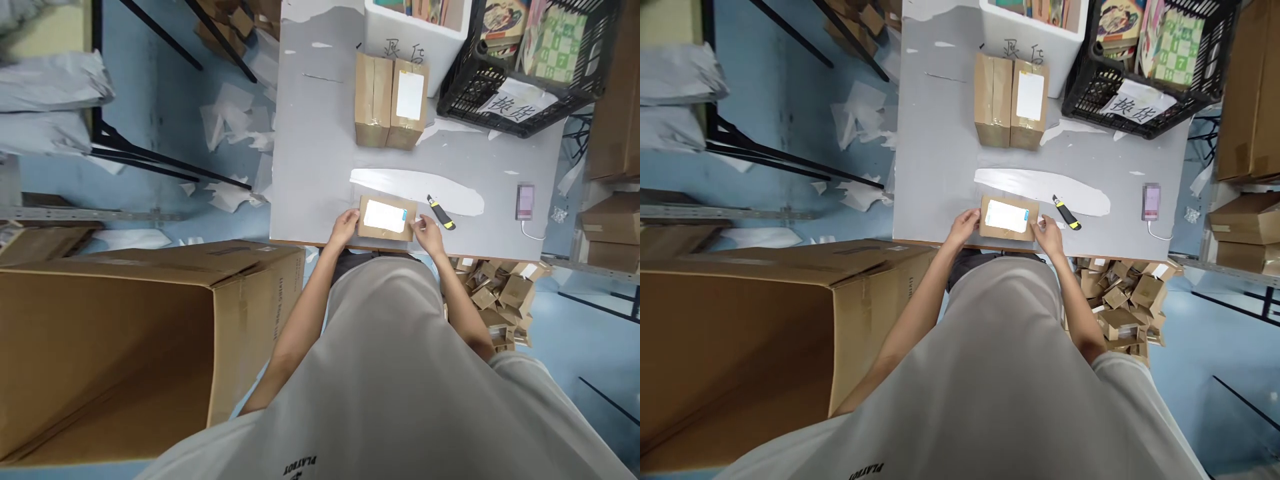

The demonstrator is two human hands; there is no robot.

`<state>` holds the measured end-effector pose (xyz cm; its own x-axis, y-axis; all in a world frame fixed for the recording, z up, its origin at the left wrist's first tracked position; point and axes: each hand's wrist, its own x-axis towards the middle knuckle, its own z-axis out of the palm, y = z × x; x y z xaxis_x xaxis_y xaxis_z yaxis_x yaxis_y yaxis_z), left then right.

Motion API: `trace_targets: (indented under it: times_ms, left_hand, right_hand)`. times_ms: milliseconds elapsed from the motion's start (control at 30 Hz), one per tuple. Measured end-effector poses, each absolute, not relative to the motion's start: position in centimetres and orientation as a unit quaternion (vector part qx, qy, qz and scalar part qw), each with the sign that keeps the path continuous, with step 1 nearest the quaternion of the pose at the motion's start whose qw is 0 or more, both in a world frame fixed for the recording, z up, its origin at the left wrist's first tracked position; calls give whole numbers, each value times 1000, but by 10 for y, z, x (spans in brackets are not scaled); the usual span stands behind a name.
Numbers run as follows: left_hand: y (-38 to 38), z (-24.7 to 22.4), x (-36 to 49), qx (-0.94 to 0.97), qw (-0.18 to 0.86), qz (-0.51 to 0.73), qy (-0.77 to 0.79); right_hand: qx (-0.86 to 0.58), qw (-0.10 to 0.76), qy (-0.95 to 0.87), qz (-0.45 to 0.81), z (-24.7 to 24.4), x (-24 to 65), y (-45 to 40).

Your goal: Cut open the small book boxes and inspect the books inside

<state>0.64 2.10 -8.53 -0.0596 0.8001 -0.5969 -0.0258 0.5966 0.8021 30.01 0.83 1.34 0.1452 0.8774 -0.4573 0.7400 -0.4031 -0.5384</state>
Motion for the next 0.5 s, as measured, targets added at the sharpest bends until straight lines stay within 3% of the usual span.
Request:
trace_targets:
  times_ms: [233, 400, 500]
  left_hand:
    - [15, -62, 31, 369, 553, 328, 671]
    - [2, -46, 49, 467, 521, 346, 625]
    - [2, -44, 67, 413, 544, 326, 653]
  right_hand:
    - [-738, 101, -510, 430, -23, 318, 6]
    - [-772, 110, -472, 411, -22, 340, 0]
    - [-790, 129, -446, 401, -11, 356, -2]
